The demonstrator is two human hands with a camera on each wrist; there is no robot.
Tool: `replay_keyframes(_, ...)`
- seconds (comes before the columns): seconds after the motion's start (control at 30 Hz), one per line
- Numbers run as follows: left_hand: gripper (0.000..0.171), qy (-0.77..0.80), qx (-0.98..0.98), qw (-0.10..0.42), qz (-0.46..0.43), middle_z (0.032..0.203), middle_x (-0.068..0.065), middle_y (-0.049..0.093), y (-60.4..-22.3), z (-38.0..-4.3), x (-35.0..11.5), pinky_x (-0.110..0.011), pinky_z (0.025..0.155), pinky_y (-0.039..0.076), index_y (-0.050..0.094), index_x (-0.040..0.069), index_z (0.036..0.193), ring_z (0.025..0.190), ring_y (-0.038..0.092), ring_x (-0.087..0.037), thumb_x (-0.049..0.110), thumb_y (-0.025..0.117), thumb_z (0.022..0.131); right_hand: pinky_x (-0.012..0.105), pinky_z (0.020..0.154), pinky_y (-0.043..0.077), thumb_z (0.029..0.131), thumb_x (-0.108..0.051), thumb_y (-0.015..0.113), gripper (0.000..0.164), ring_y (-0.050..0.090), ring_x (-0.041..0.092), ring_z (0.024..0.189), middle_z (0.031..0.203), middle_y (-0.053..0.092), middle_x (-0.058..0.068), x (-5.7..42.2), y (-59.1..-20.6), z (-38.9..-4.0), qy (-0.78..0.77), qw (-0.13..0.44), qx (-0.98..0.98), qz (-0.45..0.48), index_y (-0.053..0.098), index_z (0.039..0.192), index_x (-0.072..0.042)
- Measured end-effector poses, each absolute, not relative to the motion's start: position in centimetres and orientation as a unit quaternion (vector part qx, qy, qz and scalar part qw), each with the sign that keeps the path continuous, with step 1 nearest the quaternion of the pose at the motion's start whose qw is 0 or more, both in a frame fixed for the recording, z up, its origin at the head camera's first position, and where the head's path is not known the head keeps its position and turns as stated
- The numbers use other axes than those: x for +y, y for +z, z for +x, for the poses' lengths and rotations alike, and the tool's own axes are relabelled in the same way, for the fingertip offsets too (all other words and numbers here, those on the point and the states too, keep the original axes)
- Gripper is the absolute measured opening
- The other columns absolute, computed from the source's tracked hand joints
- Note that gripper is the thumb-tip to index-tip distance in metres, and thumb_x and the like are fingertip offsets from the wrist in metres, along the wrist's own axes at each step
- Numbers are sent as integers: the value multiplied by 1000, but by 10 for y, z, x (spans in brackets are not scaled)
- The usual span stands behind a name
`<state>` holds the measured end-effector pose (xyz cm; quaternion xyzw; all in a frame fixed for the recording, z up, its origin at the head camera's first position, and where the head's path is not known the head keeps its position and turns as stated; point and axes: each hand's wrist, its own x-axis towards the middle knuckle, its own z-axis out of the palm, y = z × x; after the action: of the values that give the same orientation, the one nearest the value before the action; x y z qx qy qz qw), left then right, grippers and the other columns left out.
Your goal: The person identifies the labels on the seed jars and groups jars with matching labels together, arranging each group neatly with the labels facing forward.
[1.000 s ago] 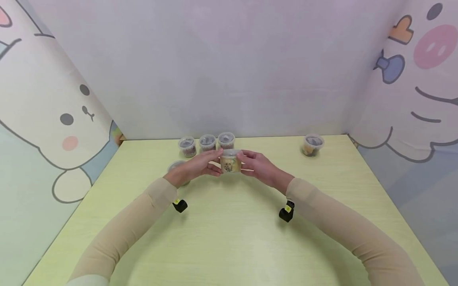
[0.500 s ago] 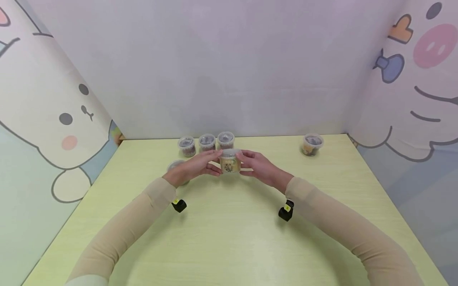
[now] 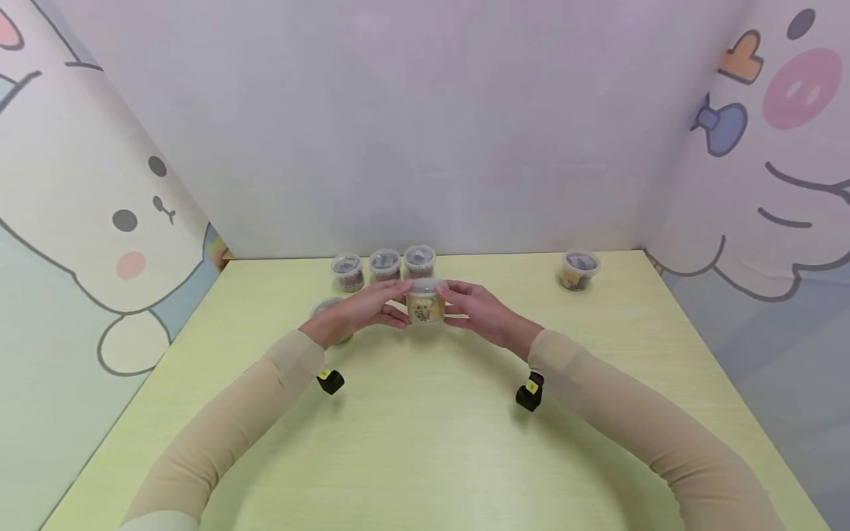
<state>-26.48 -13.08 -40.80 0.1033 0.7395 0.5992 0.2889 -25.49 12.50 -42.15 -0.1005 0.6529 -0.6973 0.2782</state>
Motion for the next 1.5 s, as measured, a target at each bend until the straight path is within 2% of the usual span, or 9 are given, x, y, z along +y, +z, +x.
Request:
replay_keyframes(0.4,64,587,747,292,109,137,-16,50,-407,-257,-141,-49,100,51,48,10,144,120,58,-45,58,51,102,48,112,40,107,-37,54,68,46,38,136,152,40,21,119,-426,-254,-689,285,656,-118,27,157,0)
replay_keyframes(0.67,60,565,764,288,117,137,-16,52,-402,-255,-151,-45,97,54,47,9,146,119,59,-44,53,48,105,47,111,41,107,-39,53,68,46,38,137,153,40,20,111,-425,-254,-678,289,663,-129,27,158,-2)
replay_keyframes(0.87,61,538,787,275,123,139,-17,52,-394,-253,-159,-51,100,51,46,5,145,120,59,-44,51,49,105,48,110,42,105,-32,60,69,45,36,138,153,41,17,101,-425,-256,-678,286,662,-145,27,158,-5)
replay_keyframes(1.07,59,469,827,260,170,144,-15,50,-382,-249,-169,-45,98,53,45,5,146,121,59,-43,49,47,106,44,106,47,100,-27,69,73,44,31,138,151,39,14,88,-426,-256,-670,274,674,-149,30,158,-7)
replay_keyframes(1.17,55,427,850,238,198,140,-13,55,-377,-247,-175,-44,95,54,50,6,144,117,61,-42,46,49,107,43,104,48,97,-28,72,75,46,29,136,150,40,13,83,-427,-256,-659,262,687,-159,32,158,-10)
replay_keyframes(1.27,46,368,879,189,237,120,-8,64,-376,-246,-180,-43,88,55,60,9,133,104,65,-33,46,50,106,43,103,50,96,-31,74,73,51,27,131,146,43,10,80,-428,-256,-637,248,706,-184,37,157,-15)
replay_keyframes(1.37,39,316,898,131,278,102,-3,67,-377,-245,-185,-42,82,53,66,14,122,93,62,-23,47,51,106,44,102,50,96,-33,73,68,57,24,127,143,47,7,77,-429,-254,-621,234,719,-207,41,154,-19)
replay_keyframes(1.43,37,292,902,100,301,100,0,68,-378,-245,-189,-40,82,52,67,17,120,92,62,-17,47,51,105,46,103,49,96,-32,73,68,58,24,126,142,49,6,74,-429,-253,-619,229,718,-218,41,154,-19)
replay_keyframes(1.5,37,282,902,87,316,108,3,70,-380,-245,-194,-38,84,53,68,18,122,96,63,-13,46,52,105,48,103,48,95,-30,74,71,59,24,125,141,49,7,71,-430,-251,-623,231,713,-221,39,155,-18)
